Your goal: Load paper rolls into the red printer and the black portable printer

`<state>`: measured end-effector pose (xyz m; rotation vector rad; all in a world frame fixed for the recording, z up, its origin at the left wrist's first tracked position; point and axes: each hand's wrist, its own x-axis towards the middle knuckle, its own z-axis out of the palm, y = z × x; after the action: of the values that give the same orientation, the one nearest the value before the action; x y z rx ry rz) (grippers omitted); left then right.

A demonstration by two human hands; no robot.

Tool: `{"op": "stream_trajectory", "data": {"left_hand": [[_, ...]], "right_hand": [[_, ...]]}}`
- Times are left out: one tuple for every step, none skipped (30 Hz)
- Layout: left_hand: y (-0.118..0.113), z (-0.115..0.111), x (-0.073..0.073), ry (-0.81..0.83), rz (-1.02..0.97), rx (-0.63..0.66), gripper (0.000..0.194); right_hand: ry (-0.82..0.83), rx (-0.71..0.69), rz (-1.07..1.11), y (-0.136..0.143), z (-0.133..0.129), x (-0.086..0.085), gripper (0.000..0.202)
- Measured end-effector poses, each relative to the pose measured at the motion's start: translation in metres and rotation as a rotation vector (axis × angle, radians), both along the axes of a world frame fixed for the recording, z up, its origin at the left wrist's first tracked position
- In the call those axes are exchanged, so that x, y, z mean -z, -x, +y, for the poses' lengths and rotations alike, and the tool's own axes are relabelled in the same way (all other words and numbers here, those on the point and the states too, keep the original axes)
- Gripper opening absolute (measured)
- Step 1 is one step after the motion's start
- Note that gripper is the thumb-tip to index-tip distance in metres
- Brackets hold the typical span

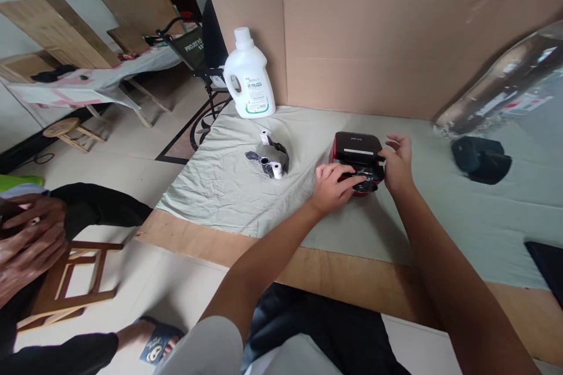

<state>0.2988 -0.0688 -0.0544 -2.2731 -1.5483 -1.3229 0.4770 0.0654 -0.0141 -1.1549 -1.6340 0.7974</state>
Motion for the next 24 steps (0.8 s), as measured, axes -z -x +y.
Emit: {"op": "stream_trajectory", "data": {"left_hand": [[0.0, 0.0, 0.0, -0.01, 0.001, -0.004, 0.04], [0.0, 0.0, 0.001, -0.022, 0.004, -0.011, 0.04], [0.0, 0.0, 0.001, -0.036, 0.008, -0.02, 0.039], [0.0, 0.001, 0.002, -0.052, 0.011, -0.029, 0.038], [0.0, 0.0, 0.002, -0.068, 0.01, -0.037, 0.037], [0.0, 0.0, 0.003, -0.079, 0.002, -0.042, 0.036], [0.001, 0.0, 0.003, -0.084, -0.015, -0.048, 0.035], [0.001, -0.001, 0.002, -0.078, -0.041, -0.056, 0.035], [0.001, -0.001, 0.002, -0.064, -0.076, -0.072, 0.034], [0.002, -0.002, 0.001, -0.043, -0.115, -0.093, 0.034], [0.002, -0.002, -0.001, -0.019, -0.155, -0.113, 0.037], [0.003, -0.002, -0.002, 0.002, -0.195, -0.127, 0.041], [0.004, -0.002, -0.004, 0.019, -0.234, -0.129, 0.047], [0.005, -0.002, -0.005, 0.033, -0.269, -0.119, 0.051], [0.006, -0.002, -0.006, 0.046, -0.301, -0.102, 0.053], [0.007, -0.002, -0.007, 0.061, -0.329, -0.085, 0.052], [0.008, -0.001, -0.008, 0.073, -0.353, -0.073, 0.051], [0.009, -0.001, -0.008, 0.085, -0.373, -0.067, 0.049], [0.01, 0.0, -0.007, 0.093, -0.389, -0.065, 0.048], [0.01, 0.001, -0.007, 0.095, -0.402, -0.065, 0.046], [0.011, 0.001, -0.006, 0.096, -0.41, -0.065, 0.045], [0.011, 0.002, -0.005, 0.095, -0.413, -0.065, 0.043], [0.011, 0.003, -0.005, 0.093, -0.413, -0.067, 0.042], [0.01, 0.003, -0.004, 0.09, -0.412, -0.07, 0.04]], "right_hand": [[0.02, 0.022, 0.049, -0.003, -0.004, 0.006, 0.059], [0.053, 0.04, 0.119, -0.004, -0.008, 0.012, 0.067], [0.087, 0.042, 0.191, -0.004, -0.012, 0.018, 0.071], [0.119, 0.005, 0.233, -0.002, -0.015, 0.022, 0.073], [0.142, -0.035, 0.266, 0.0, -0.019, 0.025, 0.072], [0.157, -0.069, 0.29, 0.003, -0.022, 0.027, 0.07], [0.168, -0.096, 0.307, 0.006, -0.025, 0.029, 0.067], [0.176, -0.116, 0.319, 0.009, -0.028, 0.029, 0.066], [0.184, -0.126, 0.332, 0.011, -0.031, 0.029, 0.066], [0.192, -0.133, 0.346, 0.013, -0.033, 0.028, 0.066], [0.197, -0.134, 0.362, 0.014, -0.035, 0.027, 0.066], [0.199, -0.134, 0.376, 0.014, -0.037, 0.026, 0.066], [0.198, -0.136, 0.381, 0.013, -0.037, 0.025, 0.066], [0.198, -0.138, 0.378, 0.013, -0.038, 0.023, 0.067], [0.201, -0.141, 0.366, 0.012, -0.038, 0.022, 0.067], [0.207, -0.143, 0.351, 0.012, -0.038, 0.021, 0.068], [0.217, -0.144, 0.343, 0.011, -0.038, 0.021, 0.068], [0.231, -0.143, 0.345, 0.011, -0.038, 0.02, 0.069], [0.246, -0.143, 0.359, 0.011, -0.037, 0.02, 0.069], [0.259, -0.143, 0.38, 0.011, -0.037, 0.02, 0.069], [0.268, -0.144, 0.404, 0.011, -0.036, 0.021, 0.069], [0.274, -0.145, 0.426, 0.012, -0.035, 0.022, 0.068], [0.277, -0.146, 0.44, 0.012, -0.034, 0.022, 0.067], [0.277, -0.148, 0.445, 0.011, -0.032, 0.023, 0.067]]}}
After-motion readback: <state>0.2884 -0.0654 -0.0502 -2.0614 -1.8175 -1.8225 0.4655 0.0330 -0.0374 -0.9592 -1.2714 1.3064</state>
